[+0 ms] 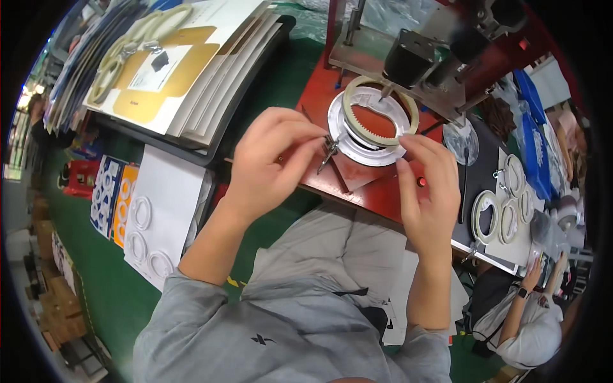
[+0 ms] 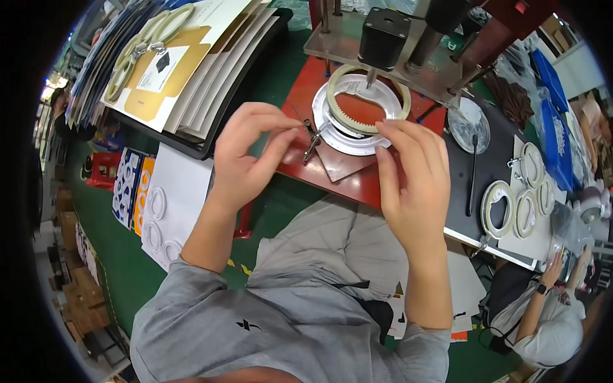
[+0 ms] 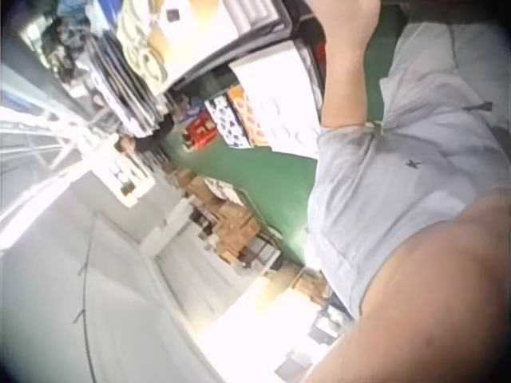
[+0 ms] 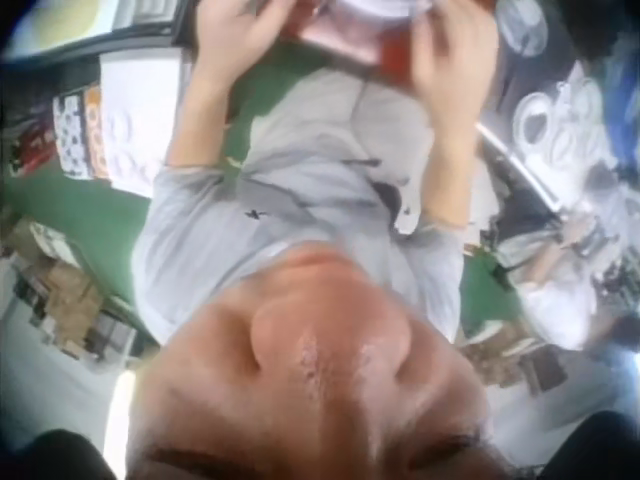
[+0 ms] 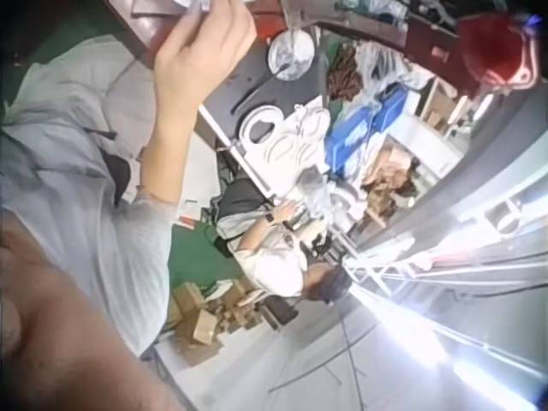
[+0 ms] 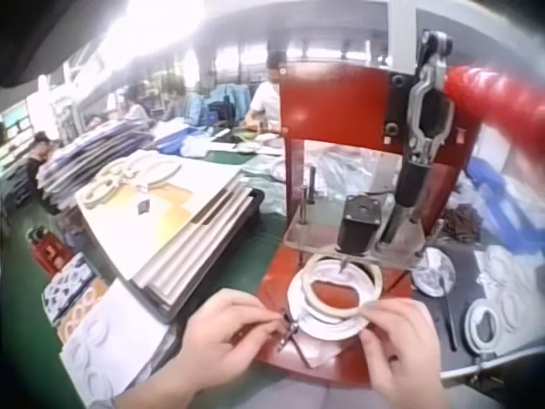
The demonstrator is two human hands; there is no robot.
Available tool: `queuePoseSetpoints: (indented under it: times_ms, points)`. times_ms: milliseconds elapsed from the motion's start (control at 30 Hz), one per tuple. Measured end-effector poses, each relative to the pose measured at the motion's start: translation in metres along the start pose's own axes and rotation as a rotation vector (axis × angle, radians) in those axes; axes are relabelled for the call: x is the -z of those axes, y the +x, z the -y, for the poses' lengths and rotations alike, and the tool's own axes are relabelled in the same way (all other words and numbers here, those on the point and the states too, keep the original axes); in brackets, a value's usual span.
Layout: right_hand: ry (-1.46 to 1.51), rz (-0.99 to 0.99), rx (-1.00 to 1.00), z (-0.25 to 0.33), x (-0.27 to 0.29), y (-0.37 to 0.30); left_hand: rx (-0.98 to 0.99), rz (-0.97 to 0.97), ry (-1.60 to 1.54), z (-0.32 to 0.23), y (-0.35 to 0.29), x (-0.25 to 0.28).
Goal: Assembling circular electronic components by applying adhesive with a brush and using a rotating jig.
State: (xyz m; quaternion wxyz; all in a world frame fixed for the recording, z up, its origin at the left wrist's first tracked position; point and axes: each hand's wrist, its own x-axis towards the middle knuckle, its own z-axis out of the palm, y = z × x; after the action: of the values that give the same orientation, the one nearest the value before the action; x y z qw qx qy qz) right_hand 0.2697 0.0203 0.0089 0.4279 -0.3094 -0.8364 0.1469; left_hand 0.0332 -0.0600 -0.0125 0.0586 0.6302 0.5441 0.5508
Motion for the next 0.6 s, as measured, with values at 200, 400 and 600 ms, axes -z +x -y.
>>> queuePoseSetpoints:
  times_ms: [200, 400, 600]
  points:
    - [-0.203, 0.141, 0.071, -0.022, -0.008, 0.003, -0.222, 0.202, 0.163, -0.002, 0.023, -0.028]
    - [-0.152, 0.161, 0.092, -0.035, -0.014, 0.005, -0.297, 0.291, 0.234, 0.005, 0.031, -0.038]
    - [-0.154, 0.182, 0.103, -0.035, -0.014, 0.007, -0.21, 0.476, 0.043, 0.006, 0.043, -0.016]
